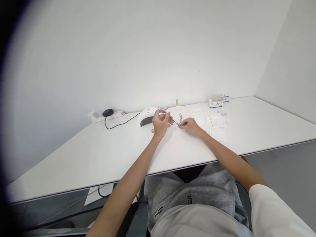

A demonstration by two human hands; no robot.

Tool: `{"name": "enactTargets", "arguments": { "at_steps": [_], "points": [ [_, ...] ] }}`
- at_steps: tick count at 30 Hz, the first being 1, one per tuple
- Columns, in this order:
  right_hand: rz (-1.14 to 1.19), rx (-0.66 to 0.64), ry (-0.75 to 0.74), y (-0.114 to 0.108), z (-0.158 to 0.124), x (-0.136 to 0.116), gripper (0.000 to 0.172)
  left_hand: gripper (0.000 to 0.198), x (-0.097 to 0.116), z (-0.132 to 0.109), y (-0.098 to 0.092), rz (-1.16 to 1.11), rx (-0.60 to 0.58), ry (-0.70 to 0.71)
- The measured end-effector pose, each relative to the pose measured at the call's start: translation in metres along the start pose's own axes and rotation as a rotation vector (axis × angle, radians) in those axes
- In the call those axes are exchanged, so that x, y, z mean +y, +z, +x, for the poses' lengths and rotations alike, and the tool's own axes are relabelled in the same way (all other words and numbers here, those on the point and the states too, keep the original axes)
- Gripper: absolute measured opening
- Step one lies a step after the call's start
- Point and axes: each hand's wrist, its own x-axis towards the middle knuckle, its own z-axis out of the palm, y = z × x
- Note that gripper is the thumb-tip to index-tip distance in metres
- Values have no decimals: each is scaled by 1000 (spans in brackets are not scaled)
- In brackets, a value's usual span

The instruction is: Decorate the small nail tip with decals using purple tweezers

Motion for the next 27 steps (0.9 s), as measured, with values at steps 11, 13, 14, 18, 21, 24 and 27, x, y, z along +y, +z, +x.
{"name": "enactTargets", "arguments": {
  "at_steps": [11, 13, 14, 18, 21, 24, 27],
  "points": [
    [22, -21, -3, -4, 1, 1, 13, 31, 9, 2, -4, -22, 46, 17],
    [24, -20, -13, -5, 1, 2, 13, 31, 10, 3, -5, -30, 64, 16],
    [28, -20, -16, -5, 1, 2, 13, 31, 11, 4, -6, -32, 68, 14],
    [60, -34, -14, -5, 2, 2, 11, 33, 10, 3, -5, -35, 49, 6],
    [84, -50, -17, -5, 2, 3, 11, 34, 8, 3, -4, -53, 16, 0],
    [101, -63, -24, -5, 4, 5, 12, 36, 7, 3, -4, -65, -7, -13],
    [123, -73, -26, -5, 5, 7, 12, 37, 6, 4, -5, -71, -10, -16]
  ]
}}
